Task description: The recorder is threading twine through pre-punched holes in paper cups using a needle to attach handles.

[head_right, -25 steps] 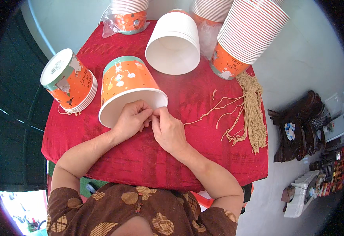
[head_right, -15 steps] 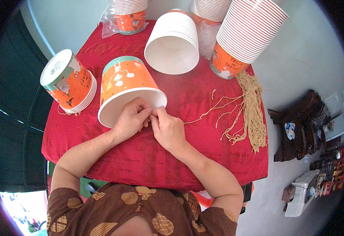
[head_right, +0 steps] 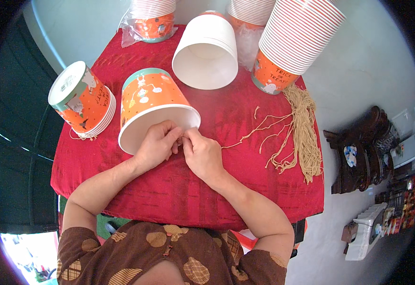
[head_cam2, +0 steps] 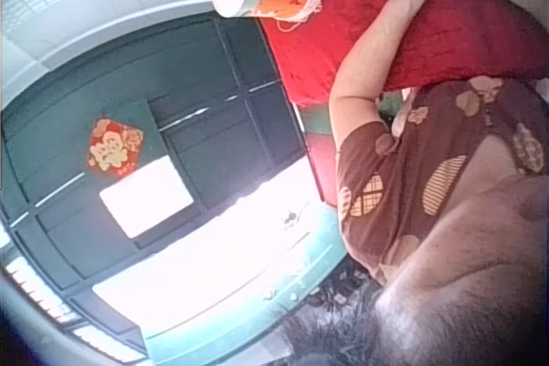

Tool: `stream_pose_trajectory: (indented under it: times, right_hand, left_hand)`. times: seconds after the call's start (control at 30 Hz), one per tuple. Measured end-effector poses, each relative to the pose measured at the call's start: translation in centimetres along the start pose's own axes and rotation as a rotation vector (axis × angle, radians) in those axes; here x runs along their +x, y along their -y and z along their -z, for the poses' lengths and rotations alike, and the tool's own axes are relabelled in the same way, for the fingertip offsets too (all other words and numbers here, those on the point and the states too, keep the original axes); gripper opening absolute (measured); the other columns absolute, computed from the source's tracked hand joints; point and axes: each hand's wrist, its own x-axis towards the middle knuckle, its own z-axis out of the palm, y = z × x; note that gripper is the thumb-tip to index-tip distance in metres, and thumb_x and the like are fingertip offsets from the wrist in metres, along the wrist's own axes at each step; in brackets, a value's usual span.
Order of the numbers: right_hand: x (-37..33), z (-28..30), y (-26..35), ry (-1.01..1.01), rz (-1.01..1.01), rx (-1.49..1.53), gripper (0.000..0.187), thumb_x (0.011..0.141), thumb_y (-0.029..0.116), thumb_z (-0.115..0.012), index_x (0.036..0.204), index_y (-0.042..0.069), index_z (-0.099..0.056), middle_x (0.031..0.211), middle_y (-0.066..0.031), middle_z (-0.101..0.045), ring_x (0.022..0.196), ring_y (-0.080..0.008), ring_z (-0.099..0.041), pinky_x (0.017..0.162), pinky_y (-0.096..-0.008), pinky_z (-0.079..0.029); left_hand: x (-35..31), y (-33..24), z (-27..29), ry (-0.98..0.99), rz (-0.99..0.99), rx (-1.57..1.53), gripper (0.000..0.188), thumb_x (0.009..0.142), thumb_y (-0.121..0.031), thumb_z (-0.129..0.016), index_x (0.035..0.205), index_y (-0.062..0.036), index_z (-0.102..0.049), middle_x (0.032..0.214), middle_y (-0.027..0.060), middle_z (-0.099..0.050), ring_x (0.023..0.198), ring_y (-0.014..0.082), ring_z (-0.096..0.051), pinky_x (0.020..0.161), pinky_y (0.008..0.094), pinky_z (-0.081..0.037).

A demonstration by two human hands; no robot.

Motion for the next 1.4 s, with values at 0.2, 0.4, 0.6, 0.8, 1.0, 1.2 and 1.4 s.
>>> stream_pose_trajectory:
  times: [0.2, 0.4, 0.6, 0.8, 1.0, 1.2, 1.4]
  right_hand:
    - [-0.1, -0.2, -0.1, -0.022, 0.038, -0.005, 0.007, 0.087, 0.008, -0.061, 0.086, 0.004, -0.056, 0.068, -0.0179, -0.062, 0.063, -0.0369, -0.065, 0.052, -0.0454, -0.049]
    - [-0.3, 0.4, 0.5, 0.065, -0.016, -0.094, 0.005, 0.087, 0.002, -0.062, 0.091, 0.002, -0.059, 0.077, -0.0186, -0.066, 0.068, -0.0331, -0.068, 0.057, -0.0388, -0.052]
    - [-0.2, 0.0, 0.1, -0.010, 0.077, -0.065, 0.008, 0.088, 0.010, -0.062, 0.086, 0.005, -0.055, 0.066, -0.0162, -0.063, 0.059, -0.0358, -0.064, 0.050, -0.0453, -0.049]
    - [-0.2, 0.0, 0.1, 0.007, 0.065, -0.083, 0.009, 0.088, 0.010, -0.061, 0.084, 0.005, -0.055, 0.065, -0.0156, -0.062, 0.058, -0.0354, -0.063, 0.049, -0.0453, -0.048]
    - [-0.2, 0.0, 0.0, 0.028, 0.045, -0.083, 0.010, 0.087, 0.010, -0.062, 0.085, 0.005, -0.055, 0.064, -0.0150, -0.062, 0.057, -0.0346, -0.064, 0.049, -0.0446, -0.049]
    - [-0.2, 0.3, 0.4, 0.013, 0.020, -0.079, 0.012, 0.085, 0.008, -0.064, 0.091, 0.006, -0.054, 0.064, -0.0144, -0.062, 0.058, -0.0339, -0.065, 0.050, -0.0437, -0.050]
    - [-0.1, 0.4, 0.4, 0.027, 0.041, -0.094, 0.011, 0.085, 0.008, -0.064, 0.092, 0.006, -0.055, 0.062, -0.0144, -0.062, 0.056, -0.0332, -0.064, 0.049, -0.0435, -0.050]
  left_hand:
    - [0.2, 1.2, -0.1, -0.029, -0.070, -0.015, 0.023, 0.099, -0.018, -0.050, 0.085, -0.0020, -0.059, 0.063, 0.0024, -0.055, 0.048, 0.0071, -0.046, 0.040, 0.0224, -0.033]
    - [-0.3, -0.3, 0.4, 0.009, 0.150, -0.144, 0.019, 0.096, -0.015, -0.052, 0.088, -0.0010, -0.061, 0.066, 0.0027, -0.055, 0.051, 0.0072, -0.044, 0.044, 0.0227, -0.034]
    - [-0.4, 1.9, 0.4, -0.187, -0.250, 0.179, 0.010, 0.087, -0.003, -0.054, 0.093, 0.0007, -0.061, 0.082, 0.0102, -0.059, 0.061, 0.0156, -0.054, 0.053, 0.0286, -0.044]
    - [-1.0, 1.4, -0.1, -0.164, -0.369, 0.469, 0.013, 0.078, 0.005, -0.060, 0.090, 0.0028, -0.060, 0.092, 0.0156, -0.058, 0.080, 0.0280, -0.061, 0.069, 0.0366, -0.050]
    - [-0.6, 1.9, -0.1, -0.191, -0.461, 0.484, 0.010, 0.074, 0.006, -0.063, 0.081, 0.0027, -0.057, 0.087, 0.0169, -0.057, 0.079, 0.0338, -0.060, 0.069, 0.0402, -0.050]
    - [-0.8, 1.9, -0.5, -0.193, -0.457, 0.454, 0.010, 0.074, 0.006, -0.062, 0.079, 0.0019, -0.055, 0.085, 0.0159, -0.057, 0.079, 0.0329, -0.060, 0.069, 0.0395, -0.050]
    - [-0.7, 2.1, -0.5, -0.191, -0.448, 0.442, 0.009, 0.074, 0.006, -0.062, 0.079, 0.0019, -0.055, 0.085, 0.0155, -0.057, 0.079, 0.0316, -0.060, 0.069, 0.0386, -0.050]
